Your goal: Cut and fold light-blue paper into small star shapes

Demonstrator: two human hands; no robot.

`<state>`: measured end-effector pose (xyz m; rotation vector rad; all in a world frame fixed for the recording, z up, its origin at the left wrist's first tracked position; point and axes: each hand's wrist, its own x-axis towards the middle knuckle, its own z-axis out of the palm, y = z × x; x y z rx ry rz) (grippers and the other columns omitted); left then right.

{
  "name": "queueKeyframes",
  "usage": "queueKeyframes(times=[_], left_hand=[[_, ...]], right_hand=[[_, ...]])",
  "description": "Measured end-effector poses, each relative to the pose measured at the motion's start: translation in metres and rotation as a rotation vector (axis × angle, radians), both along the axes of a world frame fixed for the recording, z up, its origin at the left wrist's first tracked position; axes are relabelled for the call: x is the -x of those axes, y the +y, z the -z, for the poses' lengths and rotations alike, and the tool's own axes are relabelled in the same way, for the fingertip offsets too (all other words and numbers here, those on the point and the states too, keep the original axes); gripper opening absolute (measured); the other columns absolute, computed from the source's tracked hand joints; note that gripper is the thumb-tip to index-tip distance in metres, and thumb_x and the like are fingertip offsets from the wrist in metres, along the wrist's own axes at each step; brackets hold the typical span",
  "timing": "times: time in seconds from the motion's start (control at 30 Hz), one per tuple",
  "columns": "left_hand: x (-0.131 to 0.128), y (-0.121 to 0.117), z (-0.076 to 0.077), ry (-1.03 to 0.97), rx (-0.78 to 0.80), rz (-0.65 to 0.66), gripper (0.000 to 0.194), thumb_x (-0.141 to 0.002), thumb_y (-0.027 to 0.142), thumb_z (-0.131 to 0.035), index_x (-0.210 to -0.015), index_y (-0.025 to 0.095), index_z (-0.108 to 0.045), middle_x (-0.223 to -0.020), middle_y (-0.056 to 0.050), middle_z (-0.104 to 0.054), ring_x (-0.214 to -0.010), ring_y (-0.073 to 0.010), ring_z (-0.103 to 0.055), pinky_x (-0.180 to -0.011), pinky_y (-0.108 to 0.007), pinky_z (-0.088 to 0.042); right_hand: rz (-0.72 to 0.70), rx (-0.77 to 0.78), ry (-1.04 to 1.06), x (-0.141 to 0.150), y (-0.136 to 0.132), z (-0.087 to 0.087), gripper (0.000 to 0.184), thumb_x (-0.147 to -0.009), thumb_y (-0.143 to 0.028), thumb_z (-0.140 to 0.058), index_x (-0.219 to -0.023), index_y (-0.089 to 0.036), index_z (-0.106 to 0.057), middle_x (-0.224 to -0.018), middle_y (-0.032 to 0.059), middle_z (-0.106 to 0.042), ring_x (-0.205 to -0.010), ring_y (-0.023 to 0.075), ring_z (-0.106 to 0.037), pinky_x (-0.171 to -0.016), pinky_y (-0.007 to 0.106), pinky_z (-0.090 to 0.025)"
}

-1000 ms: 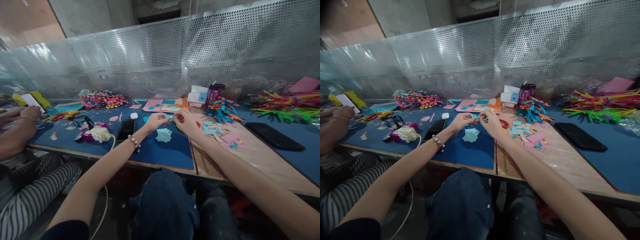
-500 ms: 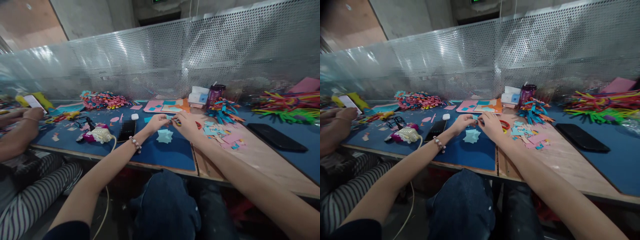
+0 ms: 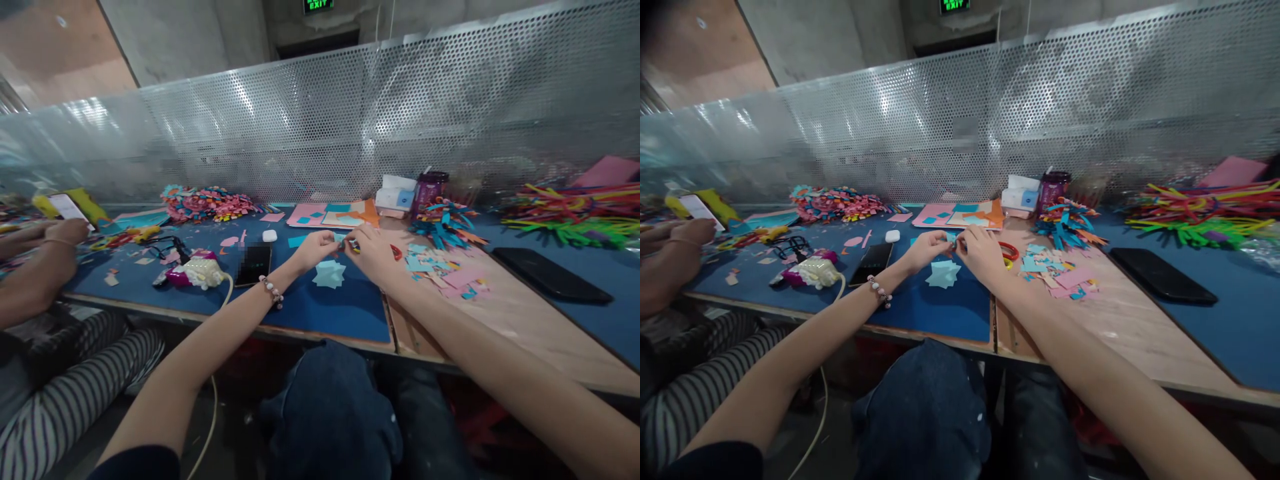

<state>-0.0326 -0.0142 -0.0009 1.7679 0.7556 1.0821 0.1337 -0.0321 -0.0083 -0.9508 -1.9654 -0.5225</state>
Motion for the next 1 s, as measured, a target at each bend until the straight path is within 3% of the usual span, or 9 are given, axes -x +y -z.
queueKeyframes(times=[0.53,1.0], left_hand=[[-0.0001,0.0045,0.0071,-0.103,0.086,0.007,0.025,-0.073,0.025,-0.067,-0.086,0.012,-0.050,-0.068,-0.002,-0.066,-0.068,-0.0116,-0.065,-0.081,-0.035,-0.050],[0.0030,0.0061,0.0039,-0.022,-0.015,0.023,0.021,-0.077,0.027,-0.063,-0.089,0.013,-0.052,-0.074,-0.003,-0.065,-0.073,-0.0135,-0.064,-0.078,-0.034,-0.050]], right_hand=[[-0.019,0.041,0.058,0.0018,-0.0020,-0.0017,0.005,-0.081,-0.015,-0.050,-0.079,-0.019,-0.053,-0.082,0.0066,-0.058,-0.077,0.0199,-0.055,-0.071,0.033,-0.041],[-0.145,0.163,0.216,-0.0003,0.0021,0.0001,0.011,-0.082,-0.019,-0.051,-0.087,-0.017,-0.060,-0.083,0.0074,-0.060,-0.073,0.0193,-0.056,-0.068,0.032,-0.044]])
